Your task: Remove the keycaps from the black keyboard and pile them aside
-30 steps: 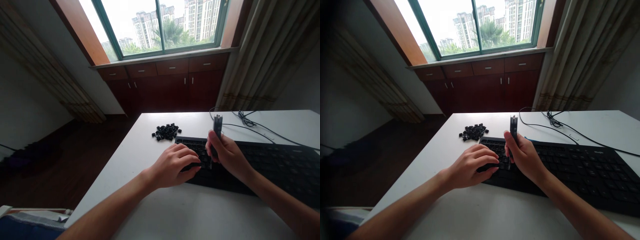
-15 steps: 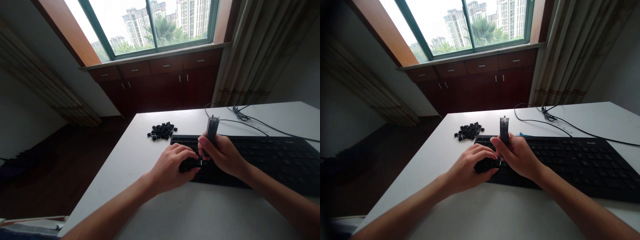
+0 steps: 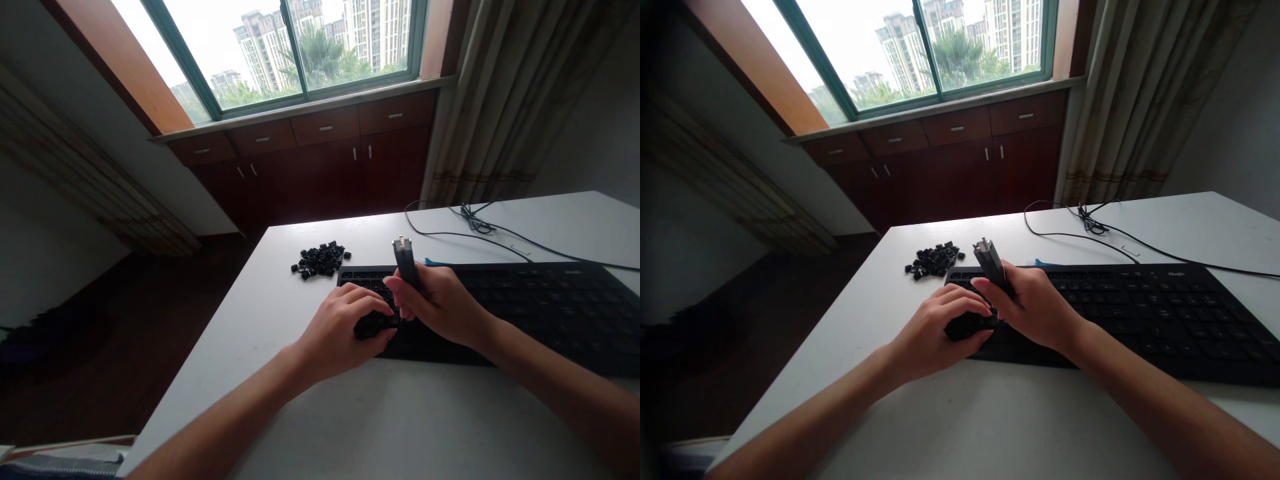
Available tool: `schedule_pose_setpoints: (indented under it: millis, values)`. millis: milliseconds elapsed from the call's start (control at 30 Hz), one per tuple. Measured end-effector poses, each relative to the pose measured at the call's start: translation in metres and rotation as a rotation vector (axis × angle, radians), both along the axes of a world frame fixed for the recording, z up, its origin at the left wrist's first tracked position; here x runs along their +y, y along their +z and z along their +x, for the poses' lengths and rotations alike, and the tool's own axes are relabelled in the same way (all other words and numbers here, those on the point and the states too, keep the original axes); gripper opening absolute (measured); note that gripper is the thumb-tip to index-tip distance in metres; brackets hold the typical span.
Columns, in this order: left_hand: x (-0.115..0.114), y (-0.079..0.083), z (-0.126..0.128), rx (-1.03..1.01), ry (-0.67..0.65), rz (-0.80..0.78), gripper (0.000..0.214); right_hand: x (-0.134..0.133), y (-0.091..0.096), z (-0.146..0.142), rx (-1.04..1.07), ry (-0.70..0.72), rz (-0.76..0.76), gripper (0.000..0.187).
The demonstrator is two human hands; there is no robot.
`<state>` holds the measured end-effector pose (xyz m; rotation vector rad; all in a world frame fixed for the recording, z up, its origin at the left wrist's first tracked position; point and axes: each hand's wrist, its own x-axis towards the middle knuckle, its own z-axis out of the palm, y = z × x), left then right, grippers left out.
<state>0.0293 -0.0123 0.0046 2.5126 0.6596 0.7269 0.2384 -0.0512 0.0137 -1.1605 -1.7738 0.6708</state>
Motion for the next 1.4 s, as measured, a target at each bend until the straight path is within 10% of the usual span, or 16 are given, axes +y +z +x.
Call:
schedule_pose_setpoints:
  millis: [367, 1400]
  values:
    - [-0.002, -0.005, 0.006, -0.015, 0.071, 0.014, 0.028, -0.007, 0.001, -0.022, -0.071, -0.280, 0.142, 0.031]
    - [-0.010, -0.002, 0.004, -0.212, 0.135, -0.239, 0.055, 0.028, 0.008, -0.064, 0.044, 0.107, -0.289, 0.036]
